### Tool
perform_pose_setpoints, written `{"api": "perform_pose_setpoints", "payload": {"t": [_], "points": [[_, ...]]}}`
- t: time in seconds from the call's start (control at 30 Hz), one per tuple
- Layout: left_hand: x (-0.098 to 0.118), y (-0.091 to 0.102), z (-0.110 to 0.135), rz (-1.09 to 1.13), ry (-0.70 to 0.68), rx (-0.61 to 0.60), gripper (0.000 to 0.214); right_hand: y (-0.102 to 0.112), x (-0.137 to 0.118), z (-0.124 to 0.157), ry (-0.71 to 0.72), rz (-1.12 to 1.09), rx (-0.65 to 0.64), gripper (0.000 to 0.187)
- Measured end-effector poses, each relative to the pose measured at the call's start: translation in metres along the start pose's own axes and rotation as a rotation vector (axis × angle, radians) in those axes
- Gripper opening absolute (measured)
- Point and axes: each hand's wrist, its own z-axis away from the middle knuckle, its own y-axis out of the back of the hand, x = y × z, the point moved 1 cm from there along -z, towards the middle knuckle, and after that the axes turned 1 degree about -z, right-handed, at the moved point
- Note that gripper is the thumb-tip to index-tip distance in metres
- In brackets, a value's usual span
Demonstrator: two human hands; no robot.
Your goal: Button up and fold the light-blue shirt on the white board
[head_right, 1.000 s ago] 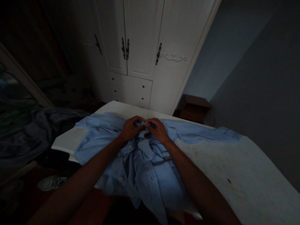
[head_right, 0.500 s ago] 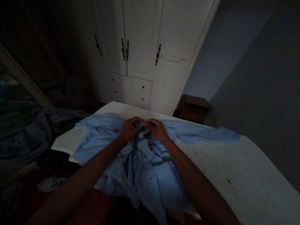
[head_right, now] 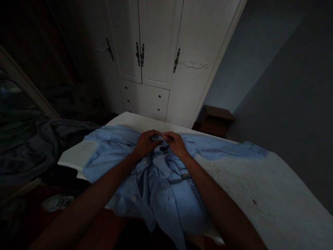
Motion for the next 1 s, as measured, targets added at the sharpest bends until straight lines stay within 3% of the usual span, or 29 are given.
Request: {"api": "perform_pose_setpoints", "payload": {"t": [0.27,0.47,0.7,0.83,1.0], "points": [[-0.001,-0.003,0.0,-0.131,-0.037,-0.051,0.026,-0.006,0.005,-0.002,-0.009,0.048,-0.001,0.015],[-0.003,-0.003,-0.002,-0.003,-0.016,0.007,0.023,-0.008,0.007,-0.001,0.009,0.009,0.104,0.015],[-0.002,0.005,-0.005,0.184,0.024,0.258,0.023,-0.001,0.008,0.001,0.003,-0.14,0.243,0.022],[-0.007,0.014,-0.008,0.231,0.097,0.467,0.02,0.005,0.009,0.0,0.001,-0.262,0.328,0.025],[-0.018,0.027,-0.012,0.339,0.202,0.753,0.02,0.033,0.007,-0.006,-0.055,-0.491,0.505,0.024]]}}
